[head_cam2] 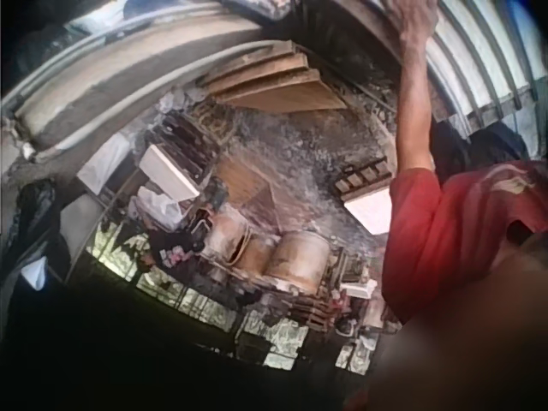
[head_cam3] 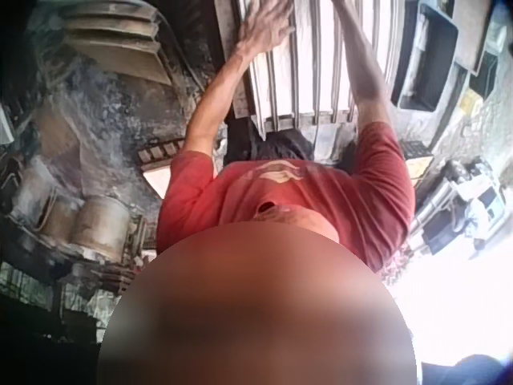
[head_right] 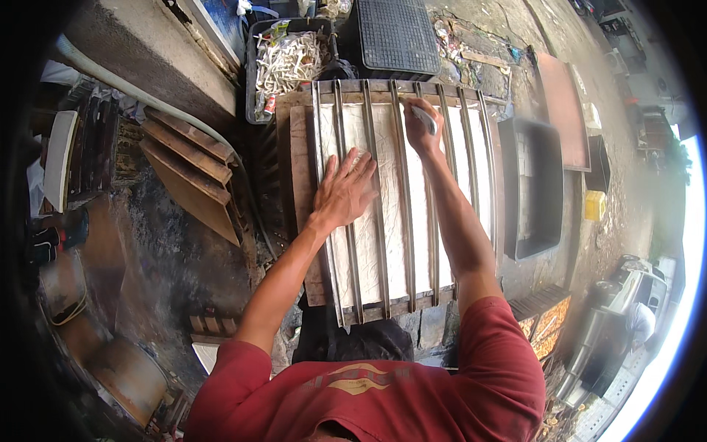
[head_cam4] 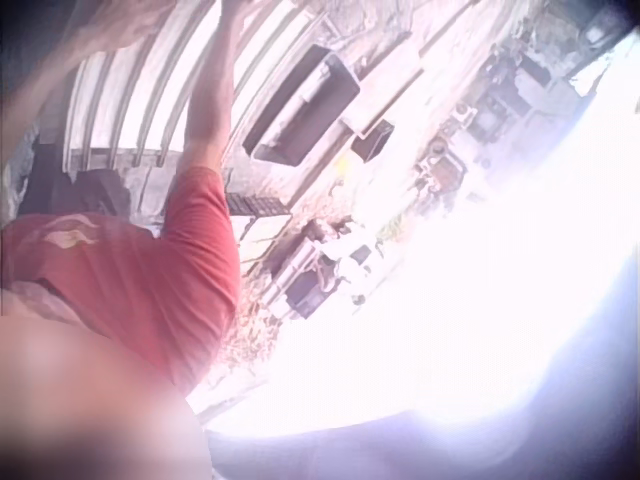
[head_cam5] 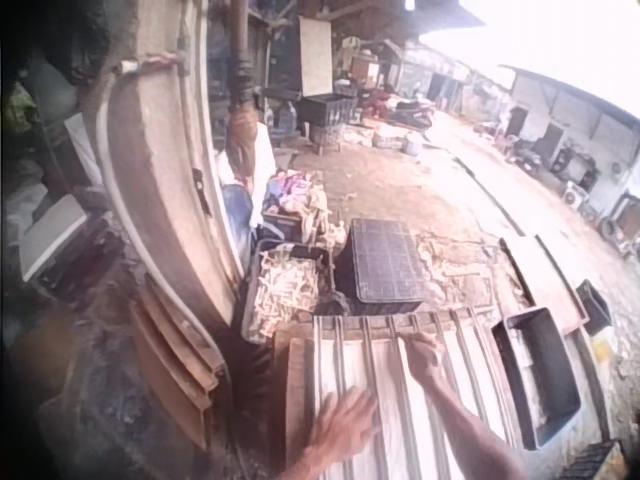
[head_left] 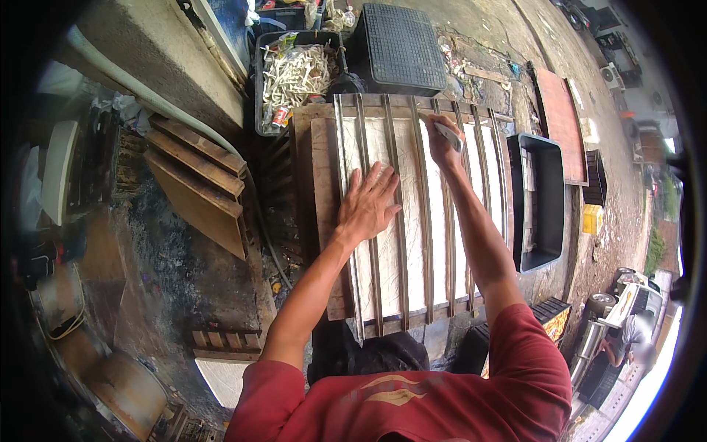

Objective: The person picks up a white rectangular sheet and places it on a wooden frame. They then place a metal grate on top, press it down, and use a knife to trim the sheet's edges. The person repeats this process with a second sheet and grate.

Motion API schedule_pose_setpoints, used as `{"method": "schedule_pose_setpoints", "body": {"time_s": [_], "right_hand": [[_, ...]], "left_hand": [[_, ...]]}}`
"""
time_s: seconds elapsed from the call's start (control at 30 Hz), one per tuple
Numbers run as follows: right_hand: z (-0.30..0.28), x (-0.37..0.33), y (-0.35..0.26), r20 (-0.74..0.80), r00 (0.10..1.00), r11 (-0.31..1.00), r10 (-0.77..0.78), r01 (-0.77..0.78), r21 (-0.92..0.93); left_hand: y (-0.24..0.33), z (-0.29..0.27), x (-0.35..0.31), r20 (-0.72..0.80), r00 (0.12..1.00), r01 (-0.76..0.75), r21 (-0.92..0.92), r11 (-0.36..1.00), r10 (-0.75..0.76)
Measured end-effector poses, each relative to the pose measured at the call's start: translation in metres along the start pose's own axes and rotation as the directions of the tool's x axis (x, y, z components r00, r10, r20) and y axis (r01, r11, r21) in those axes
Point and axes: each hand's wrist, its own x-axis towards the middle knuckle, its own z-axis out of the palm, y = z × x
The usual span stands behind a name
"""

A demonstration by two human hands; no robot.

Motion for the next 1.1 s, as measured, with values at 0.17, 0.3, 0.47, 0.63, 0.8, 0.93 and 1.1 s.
{"method": "schedule_pose_setpoints", "body": {"time_s": [0.17, 0.3, 0.47, 0.63, 0.8, 0.93, 1.1], "right_hand": [[-0.019, -0.048, -0.002, 0.120, 0.927, 0.934, 0.354, -0.344, -0.096], [-0.163, -0.191, -0.139, 0.262, 0.880, 0.918, 0.396, -0.379, -0.115], [-0.222, -0.195, -0.170, 0.424, 0.780, 0.888, 0.460, -0.397, -0.233], [-0.065, -0.006, 0.032, -0.026, 0.998, 0.997, 0.054, -0.056, -0.061], [-0.066, -0.017, 0.062, 0.096, 0.985, 0.989, 0.143, -0.138, -0.053], [-0.208, -0.163, -0.090, 0.309, 0.889, 0.934, 0.339, -0.278, -0.224], [-0.269, -0.165, -0.122, 0.403, 0.720, 0.821, 0.565, -0.539, -0.188]], "left_hand": [[-0.004, 0.005, 0.002, -0.040, 0.999, -0.004, -0.007, 1.000, 0.003], [-0.008, 0.007, 0.007, -0.024, 1.000, -0.003, 0.013, 1.000, 0.003], [-0.005, 0.001, 0.007, -0.017, 1.000, -0.009, 0.040, 0.999, 0.009], [0.002, 0.001, 0.006, -0.023, 1.000, -0.005, 0.058, 0.998, 0.006], [0.004, 0.004, 0.009, -0.093, 0.993, -0.064, 0.043, 0.997, 0.068], [0.002, 0.001, 0.009, -0.017, 1.000, 0.009, 0.071, 0.997, -0.008], [0.004, -0.004, 0.011, 0.022, 1.000, 0.017, 0.067, 0.998, -0.018]]}}
